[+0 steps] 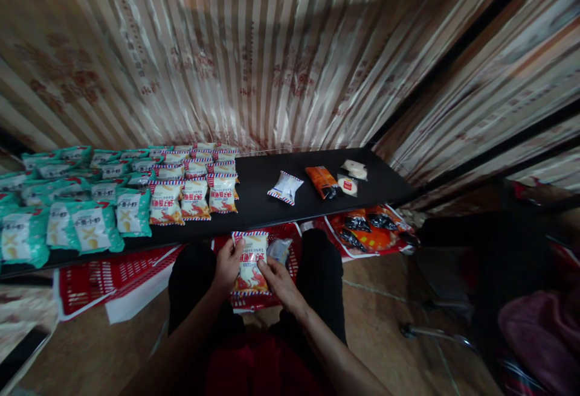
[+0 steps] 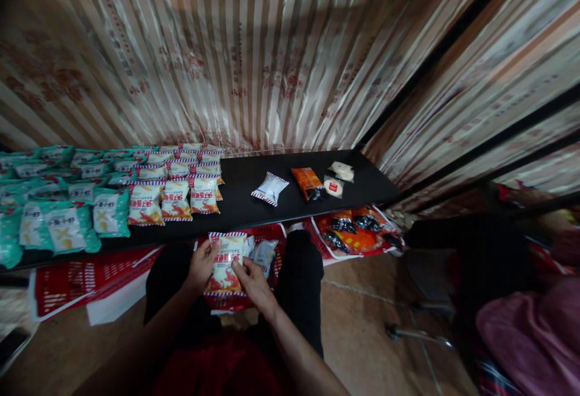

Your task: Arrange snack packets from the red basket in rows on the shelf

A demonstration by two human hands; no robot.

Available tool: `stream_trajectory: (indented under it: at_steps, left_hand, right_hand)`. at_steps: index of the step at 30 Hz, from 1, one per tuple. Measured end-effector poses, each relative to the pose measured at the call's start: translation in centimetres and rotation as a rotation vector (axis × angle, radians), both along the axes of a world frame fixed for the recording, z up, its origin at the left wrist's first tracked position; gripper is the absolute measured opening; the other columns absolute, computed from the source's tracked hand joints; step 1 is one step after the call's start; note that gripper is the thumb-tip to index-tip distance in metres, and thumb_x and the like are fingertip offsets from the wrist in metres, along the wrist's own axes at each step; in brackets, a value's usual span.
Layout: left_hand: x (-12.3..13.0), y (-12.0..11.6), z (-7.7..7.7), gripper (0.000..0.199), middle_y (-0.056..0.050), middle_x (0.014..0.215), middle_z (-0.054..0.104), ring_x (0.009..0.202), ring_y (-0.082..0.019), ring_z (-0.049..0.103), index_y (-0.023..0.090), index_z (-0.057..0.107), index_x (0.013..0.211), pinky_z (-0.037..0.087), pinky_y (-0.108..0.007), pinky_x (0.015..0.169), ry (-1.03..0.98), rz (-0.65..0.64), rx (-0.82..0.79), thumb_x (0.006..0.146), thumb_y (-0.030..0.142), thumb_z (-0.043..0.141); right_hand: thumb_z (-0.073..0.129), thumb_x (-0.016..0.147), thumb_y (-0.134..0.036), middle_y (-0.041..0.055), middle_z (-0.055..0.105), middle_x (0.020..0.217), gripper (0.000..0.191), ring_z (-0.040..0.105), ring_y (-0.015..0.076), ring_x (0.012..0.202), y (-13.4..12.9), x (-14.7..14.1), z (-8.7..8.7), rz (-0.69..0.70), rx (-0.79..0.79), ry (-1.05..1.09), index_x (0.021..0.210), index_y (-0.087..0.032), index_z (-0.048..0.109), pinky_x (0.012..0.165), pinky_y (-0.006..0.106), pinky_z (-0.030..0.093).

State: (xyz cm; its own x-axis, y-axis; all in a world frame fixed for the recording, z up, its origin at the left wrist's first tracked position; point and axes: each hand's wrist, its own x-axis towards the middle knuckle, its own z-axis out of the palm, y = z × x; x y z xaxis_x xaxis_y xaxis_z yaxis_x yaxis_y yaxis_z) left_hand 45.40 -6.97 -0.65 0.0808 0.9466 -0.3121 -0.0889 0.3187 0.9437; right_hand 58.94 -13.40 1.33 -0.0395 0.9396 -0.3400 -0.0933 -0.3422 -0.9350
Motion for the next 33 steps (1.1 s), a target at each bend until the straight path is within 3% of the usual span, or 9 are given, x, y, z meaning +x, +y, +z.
stream_trajectory:
  at_steps: [10, 17, 21, 27, 33]
  left_hand:
    - [-0.2, 0.3, 1.3, 0.056, -0.009, 0.090, 0.070, 0.091, -0.022, 0.065, 0.014, 0.063, 0.095, 0.050, -0.029, 0.072, -0.047, -0.192, -0.013, 0.073, 0.065, 0.053]
    - [0.0, -1.0, 1.9, 0.057, -0.009, 0.091, 0.071, 0.085, -0.024, 0.066, 0.013, 0.064, 0.092, 0.050, -0.035, 0.080, -0.129, -0.304, -0.071, 0.064, 0.063, 0.065]
    - [0.4, -1.0, 1.4, 0.058, -0.011, 0.096, 0.071, 0.088, -0.026, 0.066, 0.014, 0.065, 0.093, 0.049, -0.039, 0.084, -0.125, -0.310, -0.025, 0.060, 0.061, 0.069]
    - [0.8, -1.1, 0.3, 0.052, -0.010, 0.092, 0.071, 0.088, -0.026, 0.066, 0.013, 0.062, 0.090, 0.051, -0.037, 0.080, -0.088, -0.257, 0.013, 0.065, 0.059, 0.065]
    - [0.9, -0.8, -0.1, 0.046, -0.010, 0.092, 0.071, 0.085, -0.024, 0.066, 0.015, 0.061, 0.098, 0.051, -0.035, 0.077, 0.070, -0.189, 0.106, 0.075, 0.054, 0.056]
  right_hand:
    - [0.056, 0.074, -0.064, 0.0060, 0.068, 0.082, 0.053, 0.063, 0.0243, 0.078, 1.3, 1.1, -0.5, -0.149, 0.073, -0.154, 0.097, -0.017, 0.066, 0.073, 0.037, 0.050]
    - [0.055, 0.074, -0.065, 0.0067, 0.070, 0.083, 0.056, 0.064, 0.0246, 0.078, 2.2, 2.0, -0.8, -0.211, 0.077, -0.140, 0.099, -0.016, 0.066, 0.073, 0.037, 0.051]
    - [0.055, 0.073, -0.066, 0.0066, 0.070, 0.084, 0.057, 0.064, 0.0259, 0.080, 2.3, 2.1, -0.7, -0.223, 0.081, -0.173, 0.099, -0.016, 0.066, 0.073, 0.039, 0.051]
    - [0.054, 0.076, -0.064, 0.0071, 0.070, 0.087, 0.054, 0.064, 0.0257, 0.080, 2.4, 2.0, -0.5, -0.208, 0.075, -0.161, 0.100, -0.017, 0.065, 0.074, 0.038, 0.051]
    - [0.054, 0.077, -0.061, 0.0070, 0.069, 0.098, 0.049, 0.064, 0.0246, 0.086, 2.7, 1.7, 1.2, -0.157, 0.134, -0.089, 0.104, -0.021, 0.062, 0.081, 0.038, 0.051]
